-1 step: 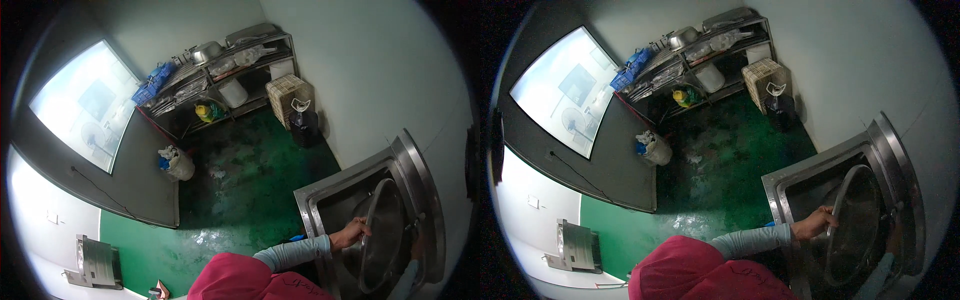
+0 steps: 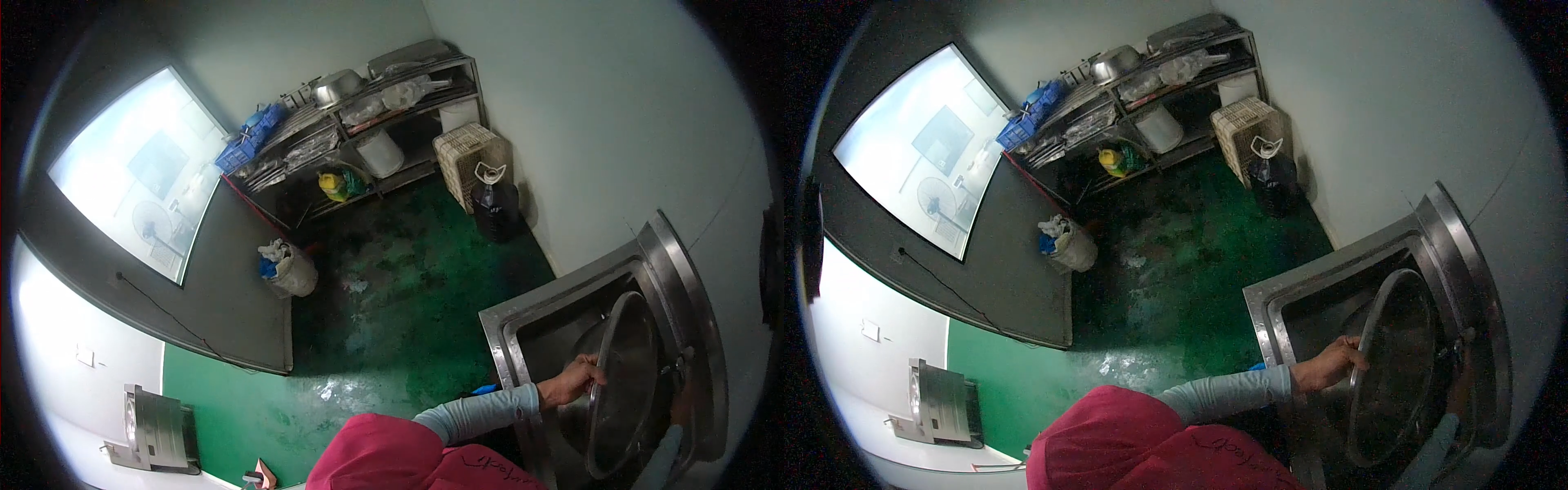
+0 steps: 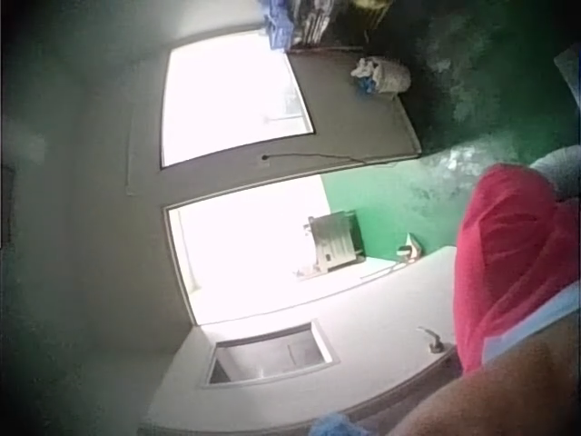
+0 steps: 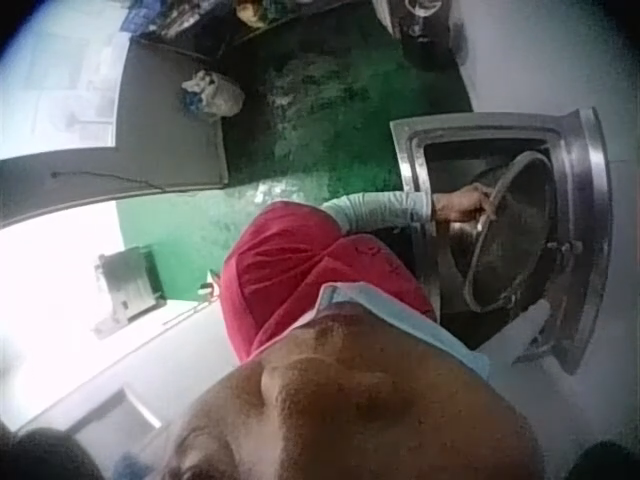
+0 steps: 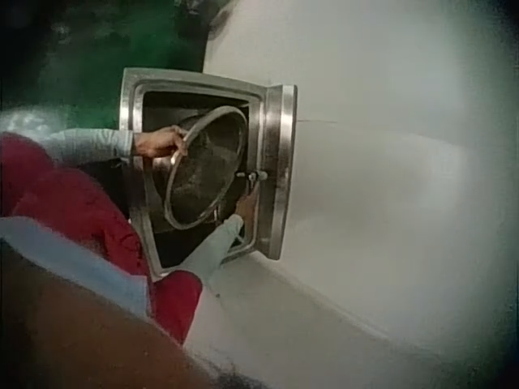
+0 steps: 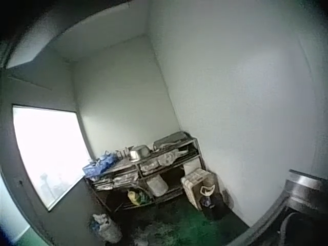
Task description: Fill a large metal basin with water at a sink, carry it to a food processing area, and then return to the sink to fill it again.
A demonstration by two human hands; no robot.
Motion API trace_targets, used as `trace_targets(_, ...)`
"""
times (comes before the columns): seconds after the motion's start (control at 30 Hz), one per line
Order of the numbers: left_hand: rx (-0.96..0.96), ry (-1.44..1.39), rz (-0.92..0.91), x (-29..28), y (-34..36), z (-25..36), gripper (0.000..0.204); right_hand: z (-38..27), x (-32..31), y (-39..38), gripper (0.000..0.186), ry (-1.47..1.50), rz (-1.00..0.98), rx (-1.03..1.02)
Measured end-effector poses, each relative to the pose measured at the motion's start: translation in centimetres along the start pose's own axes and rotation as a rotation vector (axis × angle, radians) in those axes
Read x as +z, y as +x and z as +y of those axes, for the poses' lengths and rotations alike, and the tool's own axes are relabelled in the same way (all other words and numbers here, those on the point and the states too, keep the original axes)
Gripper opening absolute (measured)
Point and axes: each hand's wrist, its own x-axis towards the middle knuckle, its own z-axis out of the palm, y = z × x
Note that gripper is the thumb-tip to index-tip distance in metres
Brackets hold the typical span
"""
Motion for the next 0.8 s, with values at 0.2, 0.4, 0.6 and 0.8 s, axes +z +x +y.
trace_targets(0.2, -0.026, -0.034, -0.013, 2.1, -0.3, 0.1, 0.015, 20.0, 10.9, -9.1, 0.055, 0.314, 0.139, 0.112)
trace_targets(0.4, -0.007, 0.04, 0.023, 1.3, -0.6, -0.5, 0.015, 15.6, 17.5, -16.0, 0.044, 0.505, 0.091, -0.073)
trace_targets(0.6, -0.055, 0.088, 0.034, -1.8, -0.5, -0.1, 0.019, 9.2, 15.5, -17.2, 0.038, 0.433, 0.107, -0.178)
trace_targets(0.8, -0.114, 0.249, 0.302, -1.7, -4.7, 1.3, 0.023, 2.6, 11.5, -16.9, 0.034, 0.346, 0.121, -0.267)
